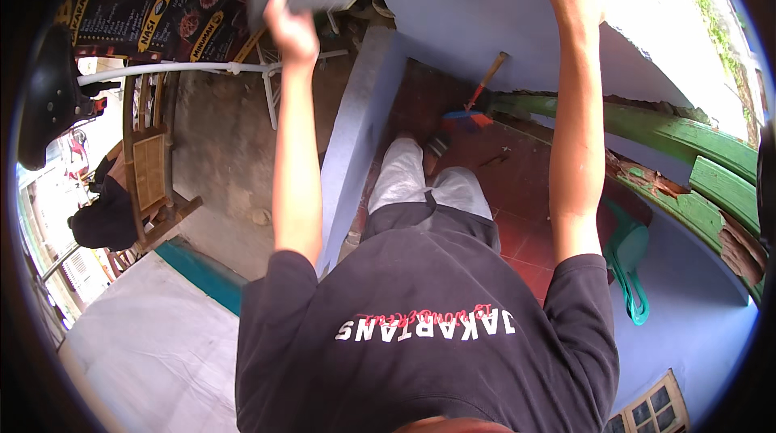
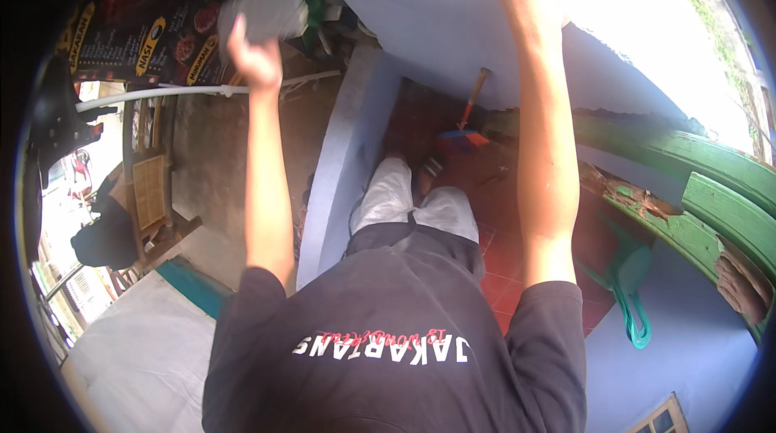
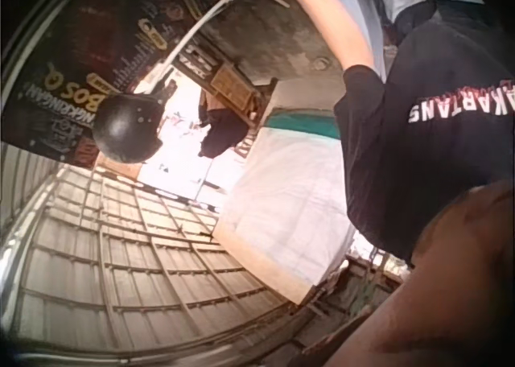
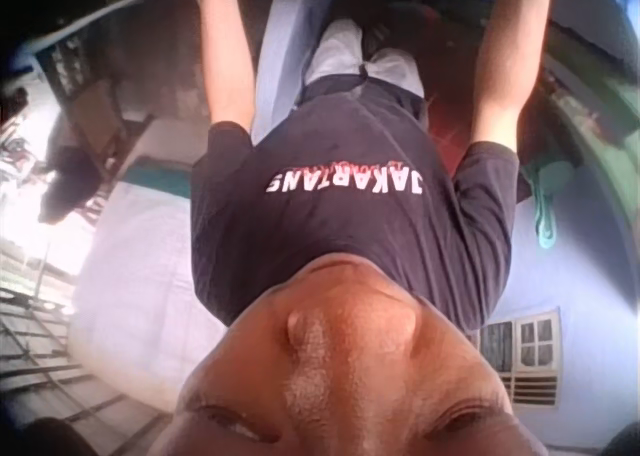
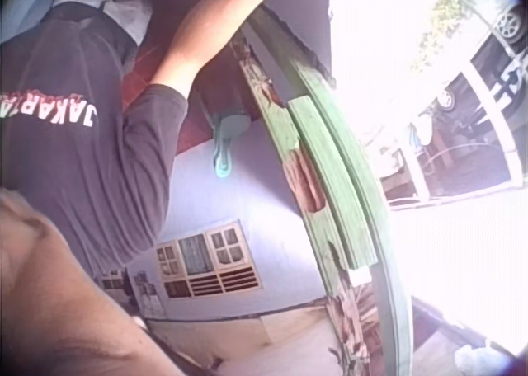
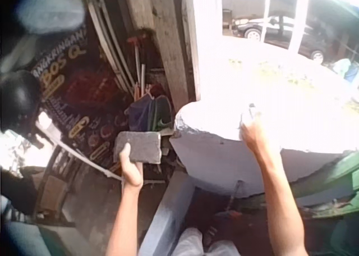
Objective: The person scrapes old paint from a green wooden door frame using a metal scraper and a sanding block. They alternate between scraping and sanding different sections of the frame, occasionally sweeping debris from the floor with a broom.
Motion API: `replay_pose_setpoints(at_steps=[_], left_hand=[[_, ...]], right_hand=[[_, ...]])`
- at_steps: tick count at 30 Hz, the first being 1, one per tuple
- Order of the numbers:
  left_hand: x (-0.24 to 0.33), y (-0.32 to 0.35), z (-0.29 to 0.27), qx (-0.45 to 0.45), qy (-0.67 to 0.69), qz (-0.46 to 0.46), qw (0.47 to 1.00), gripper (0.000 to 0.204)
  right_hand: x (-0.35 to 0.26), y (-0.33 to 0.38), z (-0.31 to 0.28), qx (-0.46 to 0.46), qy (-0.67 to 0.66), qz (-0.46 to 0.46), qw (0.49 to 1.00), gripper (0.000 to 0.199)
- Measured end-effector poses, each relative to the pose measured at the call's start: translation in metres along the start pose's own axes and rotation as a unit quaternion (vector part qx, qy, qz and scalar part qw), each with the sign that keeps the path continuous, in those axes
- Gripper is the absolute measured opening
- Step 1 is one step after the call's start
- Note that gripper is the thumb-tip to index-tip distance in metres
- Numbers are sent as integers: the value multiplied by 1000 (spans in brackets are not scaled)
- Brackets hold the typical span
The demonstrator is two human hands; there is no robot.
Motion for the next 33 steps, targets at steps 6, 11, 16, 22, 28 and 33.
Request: replay_pose_setpoints(at_steps=[6,11,16,22,28,33], left_hand=[[-59,-16,148,-213,-466,393,763,46],[-59,-1,176,-127,-448,526,712,29],[-40,-1,193,-109,-391,367,837,30],[-38,-1,184,-76,-351,332,872,35],[-50,1,198,-146,-339,335,867,47],[-68,-8,180,-138,-278,277,909,54]], right_hand=[[-7,-13,-9,-105,-58,87,989,34],[27,10,-9,-263,-199,377,865,39],[-5,69,-141,242,-315,133,908,11],[-101,300,24,-68,-672,572,465,27],[-115,427,200,-189,-574,793,77,55],[-146,489,268,-41,-550,829,-94,31]])
Point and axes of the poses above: each hand's wrist, its own y-axis away from the middle knuckle, its own z-axis out of the palm, x = y × z, the point moved 10 cm from there along -y, towards the middle knuckle, and after that the axes turned 3 degrees about x, right-handed, at the moved point
